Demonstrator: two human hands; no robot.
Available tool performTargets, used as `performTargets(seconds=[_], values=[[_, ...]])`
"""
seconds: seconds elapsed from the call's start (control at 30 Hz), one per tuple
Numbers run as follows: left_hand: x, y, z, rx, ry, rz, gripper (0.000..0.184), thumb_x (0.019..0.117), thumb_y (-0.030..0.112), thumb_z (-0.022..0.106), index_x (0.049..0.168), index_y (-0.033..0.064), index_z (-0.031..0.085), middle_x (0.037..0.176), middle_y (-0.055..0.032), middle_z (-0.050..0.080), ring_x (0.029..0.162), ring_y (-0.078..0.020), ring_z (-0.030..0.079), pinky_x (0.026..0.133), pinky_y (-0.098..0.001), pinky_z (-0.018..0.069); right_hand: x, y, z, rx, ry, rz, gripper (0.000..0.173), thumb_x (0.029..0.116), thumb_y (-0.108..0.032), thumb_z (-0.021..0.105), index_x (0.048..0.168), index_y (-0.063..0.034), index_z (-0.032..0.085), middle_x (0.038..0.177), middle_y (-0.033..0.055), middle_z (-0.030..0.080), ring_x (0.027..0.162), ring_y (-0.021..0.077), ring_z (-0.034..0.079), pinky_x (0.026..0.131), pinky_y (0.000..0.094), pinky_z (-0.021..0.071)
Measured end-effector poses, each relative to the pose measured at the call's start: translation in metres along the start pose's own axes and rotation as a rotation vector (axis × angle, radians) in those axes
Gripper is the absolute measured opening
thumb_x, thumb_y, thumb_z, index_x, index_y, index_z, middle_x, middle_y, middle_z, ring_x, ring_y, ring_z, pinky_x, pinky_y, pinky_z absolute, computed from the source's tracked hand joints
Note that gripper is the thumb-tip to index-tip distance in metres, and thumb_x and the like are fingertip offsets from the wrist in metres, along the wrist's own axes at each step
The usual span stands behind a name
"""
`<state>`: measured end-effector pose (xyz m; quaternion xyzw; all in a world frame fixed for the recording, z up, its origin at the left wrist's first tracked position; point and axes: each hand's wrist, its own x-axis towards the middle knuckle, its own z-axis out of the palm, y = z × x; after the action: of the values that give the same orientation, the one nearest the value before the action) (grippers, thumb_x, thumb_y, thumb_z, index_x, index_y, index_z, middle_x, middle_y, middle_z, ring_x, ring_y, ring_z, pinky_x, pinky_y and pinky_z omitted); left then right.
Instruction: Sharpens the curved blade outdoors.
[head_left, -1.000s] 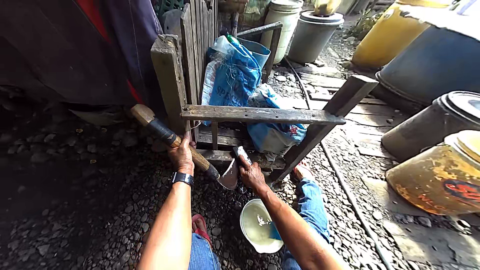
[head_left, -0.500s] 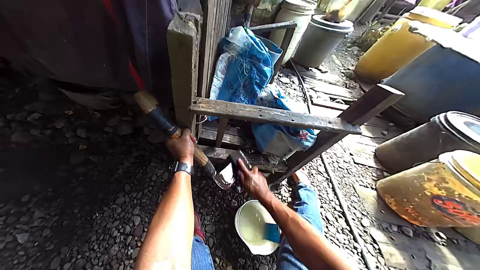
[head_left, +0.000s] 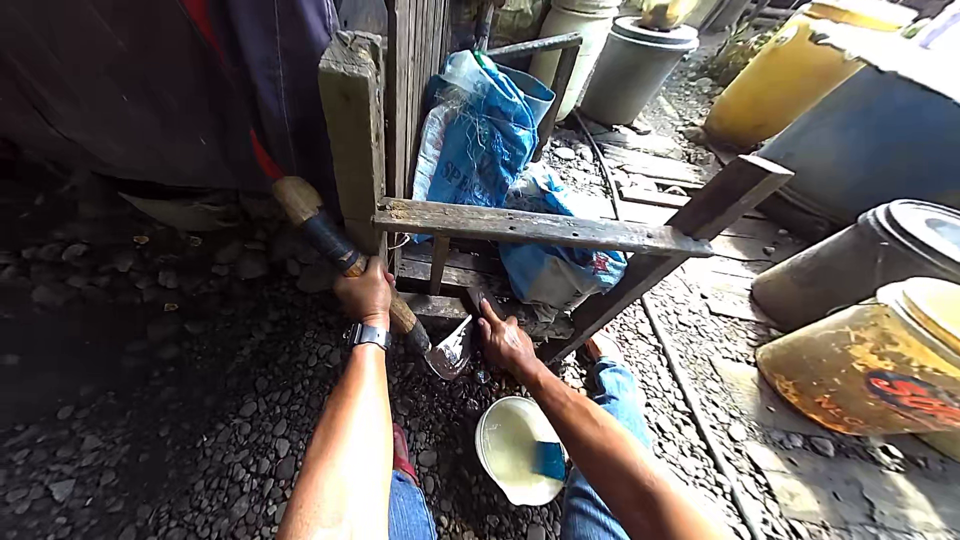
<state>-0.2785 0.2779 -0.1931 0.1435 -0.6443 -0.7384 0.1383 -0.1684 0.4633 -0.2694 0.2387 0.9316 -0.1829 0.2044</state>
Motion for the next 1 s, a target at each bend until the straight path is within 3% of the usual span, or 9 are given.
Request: performTargets(seconds=[0.07,0.17,0.33,0.43,0.53,0.7,0.83,0.9,1.0], values=[[-0.001,0.003,0.001,0.002,0.001,-0.008,0.011,0.091,-0.007,0.064,0.093,0.0,0.055,0.058,-0.0012,0.058,0.044,-0.0106,0.06,0.047,-0.0259,0.0561,-0.022,0.015,0.017,-0.023,0.023,-0.123,0.057,0.1107,-0.043,0.034,0.166,-0.0323,0.022,0.141,0.0371,0.05,0.109,0.0503,0.065,0.091,0.0592,0.0532],[0.0,0.001,0.0,0.005,-0.006,-0.005,0.011,0.0906,-0.006,0.063,0.093,0.0006,0.055,0.058,-0.0011,0.058,0.044,-0.0108,0.06,0.048,-0.0264,0.0563,-0.032,0.03,0.023,-0.065,0.009,-0.213,0.058,0.1098,-0.042,0.038,0.165,-0.0329,0.024,0.139,0.0383,0.05,0.108,0.052,0.064,0.091,0.0598,0.0526],[0.0,-0.003,-0.002,0.004,-0.013,0.013,0.012,0.0906,-0.002,0.064,0.089,0.0058,0.055,0.058,0.0009,0.059,0.045,-0.0117,0.06,0.048,-0.028,0.0559,0.003,0.002,-0.014,-0.049,-0.06,-0.041,0.055,0.1124,-0.044,0.024,0.166,-0.0368,0.013,0.15,0.0315,0.046,0.121,0.0472,0.061,0.099,0.0584,0.0496],[-0.001,-0.002,0.0,0.025,0.004,0.01,0.012,0.0896,-0.004,0.064,0.089,0.0041,0.056,0.057,0.0,0.058,0.043,-0.0115,0.059,0.047,-0.0277,0.0554,-0.021,0.023,0.008,-0.066,-0.018,-0.16,0.057,0.1109,-0.043,0.033,0.166,-0.0334,0.02,0.141,0.0365,0.051,0.109,0.0499,0.065,0.092,0.06,0.0524],[0.0,0.002,0.002,0.048,0.01,-0.012,0.011,0.0906,-0.003,0.066,0.093,0.0019,0.056,0.058,-0.0013,0.059,0.044,-0.0117,0.06,0.047,-0.0278,0.0555,-0.025,0.038,0.011,-0.085,-0.026,-0.215,0.058,0.1104,-0.043,0.037,0.165,-0.0342,0.022,0.14,0.0378,0.049,0.107,0.0513,0.064,0.092,0.0602,0.0521],[-0.001,-0.002,-0.001,0.085,-0.007,-0.013,0.008,0.0928,0.006,0.066,0.093,0.0045,0.057,0.061,-0.0007,0.06,0.047,-0.0123,0.06,0.05,-0.0296,0.0557,0.007,0.012,-0.014,-0.074,-0.074,-0.067,0.055,0.1123,-0.044,0.023,0.166,-0.0365,0.013,0.148,0.0317,0.048,0.121,0.0474,0.061,0.1,0.0585,0.0491],[0.001,-0.001,0.002,0.087,0.006,-0.024,0.014,0.0928,0.004,0.067,0.102,0.0003,0.056,0.065,-0.0031,0.06,0.049,-0.013,0.062,0.051,-0.0297,0.0577,-0.022,0.042,0.01,-0.095,-0.013,-0.272,0.056,0.1103,-0.042,0.036,0.165,-0.0323,0.025,0.137,0.0382,0.052,0.104,0.0511,0.065,0.09,0.0604,0.0526],[0.001,-0.001,0.002,0.089,-0.001,-0.028,0.015,0.0931,0.005,0.067,0.102,0.0013,0.056,0.065,-0.0028,0.06,0.049,-0.0132,0.062,0.052,-0.0302,0.0578,-0.019,0.044,0.006,-0.102,-0.019,-0.271,0.056,0.1104,-0.042,0.036,0.165,-0.0331,0.025,0.139,0.0388,0.05,0.106,0.0518,0.064,0.091,0.0607,0.052],[-0.002,-0.005,-0.001,0.111,-0.02,-0.017,0.014,0.0932,0.011,0.066,0.102,0.0042,0.057,0.065,-0.0022,0.061,0.049,-0.0137,0.061,0.051,-0.0318,0.0567,0.009,0.021,-0.014,-0.084,-0.073,-0.134,0.055,0.1124,-0.044,0.025,0.166,-0.0351,0.015,0.147,0.0343,0.048,0.12,0.0498,0.061,0.099,0.0609,0.0492]])
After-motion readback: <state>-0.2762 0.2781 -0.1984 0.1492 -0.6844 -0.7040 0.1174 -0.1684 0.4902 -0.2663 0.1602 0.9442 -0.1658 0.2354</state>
